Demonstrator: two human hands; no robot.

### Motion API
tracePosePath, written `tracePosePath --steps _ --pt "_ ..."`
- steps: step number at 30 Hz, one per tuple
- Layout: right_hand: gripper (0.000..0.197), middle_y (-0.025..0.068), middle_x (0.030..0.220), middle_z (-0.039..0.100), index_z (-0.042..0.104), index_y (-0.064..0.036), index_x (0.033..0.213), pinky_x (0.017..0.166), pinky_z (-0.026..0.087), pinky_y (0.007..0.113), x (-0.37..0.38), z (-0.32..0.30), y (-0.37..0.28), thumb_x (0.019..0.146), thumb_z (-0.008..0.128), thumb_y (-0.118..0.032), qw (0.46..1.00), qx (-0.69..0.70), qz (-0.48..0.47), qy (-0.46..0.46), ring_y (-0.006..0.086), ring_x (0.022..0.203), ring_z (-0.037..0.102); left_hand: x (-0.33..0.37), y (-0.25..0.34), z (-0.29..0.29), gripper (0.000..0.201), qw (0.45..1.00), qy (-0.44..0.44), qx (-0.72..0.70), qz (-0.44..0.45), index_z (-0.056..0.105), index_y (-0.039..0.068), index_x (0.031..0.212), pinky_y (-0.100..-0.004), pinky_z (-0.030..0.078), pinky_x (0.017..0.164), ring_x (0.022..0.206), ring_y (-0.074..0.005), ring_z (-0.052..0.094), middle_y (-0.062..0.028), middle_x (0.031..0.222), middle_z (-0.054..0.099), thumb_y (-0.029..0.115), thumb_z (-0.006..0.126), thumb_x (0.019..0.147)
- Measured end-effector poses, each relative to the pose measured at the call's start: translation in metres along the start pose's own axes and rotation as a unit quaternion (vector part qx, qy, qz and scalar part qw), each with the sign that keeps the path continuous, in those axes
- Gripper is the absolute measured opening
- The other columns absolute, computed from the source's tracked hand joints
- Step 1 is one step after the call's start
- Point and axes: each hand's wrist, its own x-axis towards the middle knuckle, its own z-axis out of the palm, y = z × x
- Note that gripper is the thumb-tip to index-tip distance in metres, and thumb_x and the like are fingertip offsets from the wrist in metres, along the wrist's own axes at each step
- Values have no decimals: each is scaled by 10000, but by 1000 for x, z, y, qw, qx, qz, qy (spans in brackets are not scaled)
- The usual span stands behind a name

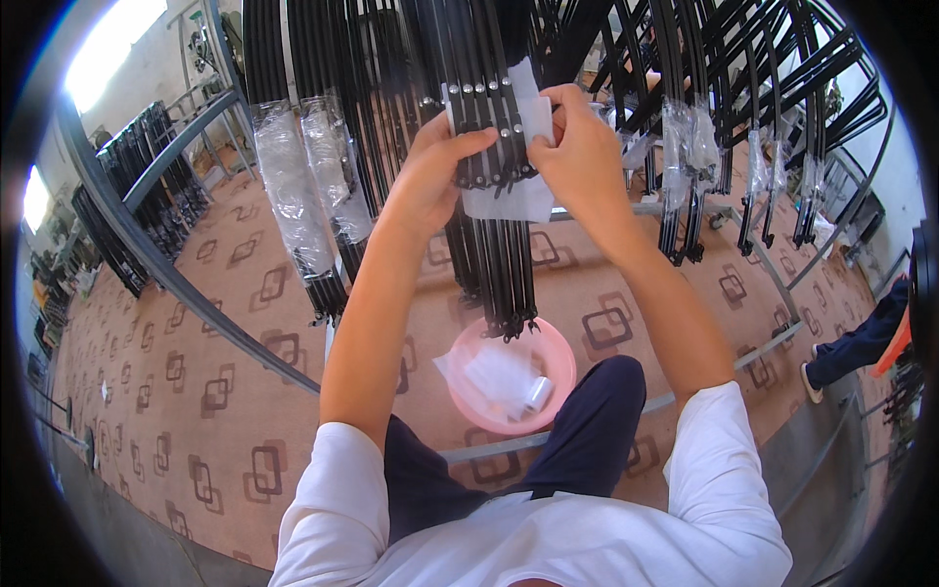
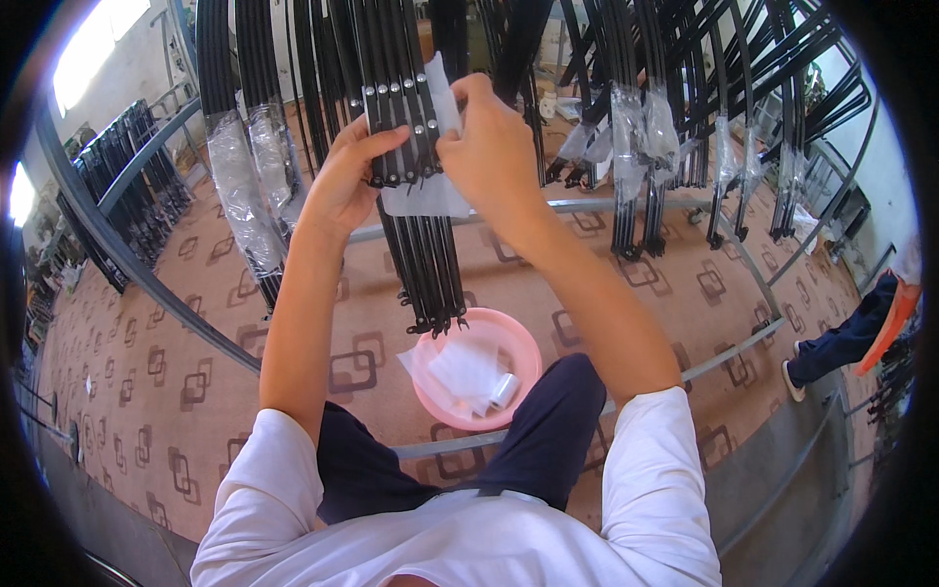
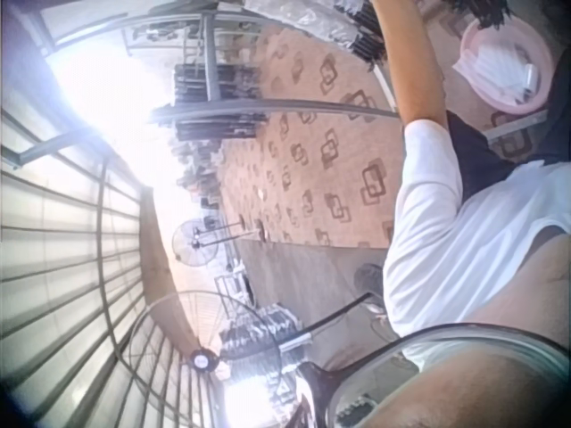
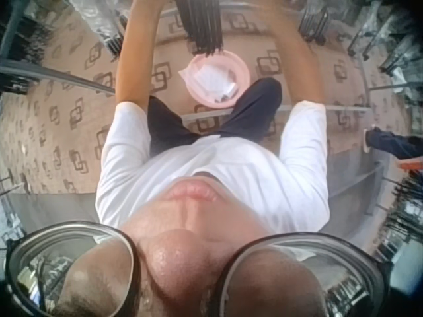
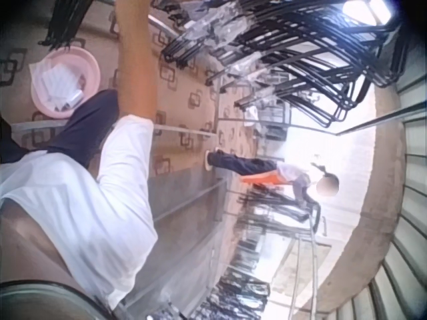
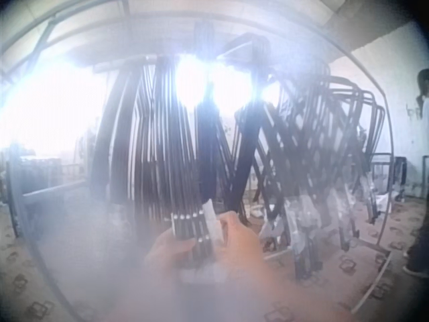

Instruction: The person wraps the ends of arched black metal frames with small sheets of plastic film. They take the film pieces from a bucket and apply them to the metal components hanging on a rack.

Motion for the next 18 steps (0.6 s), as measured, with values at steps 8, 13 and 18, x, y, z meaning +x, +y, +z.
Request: tracePosePath --steps 8,13,18 --pt "413 177 854 565 442 -17 1021 674 442 347 -2 4 20 655 623 -73 995 97 15 16 293 766 575 -1 5 2 255 995 5 -93 -45 541 54 969 -273 457 730 793 -125 585 -41 885 607 266 500 835" --pt "443 135 873 576 464 8 993 679 443 283 5 -4 25 640 693 -131 957 251 139 -44 187 789 571 3 1 6 282 994 22 -89 -51 541 57 967 -267 469 704 779 -123 590 -33 880 610 305 492 842" --pt "402 108 829 587 525 19 950 643 441 248 21 -4 28 643 706 -168 935 288 171 -119 156 732 567 16 4 4 299 999 18 26 -19 558 29 925 -246 499 586 674 -128 602 -60 801 609 249 641 739"
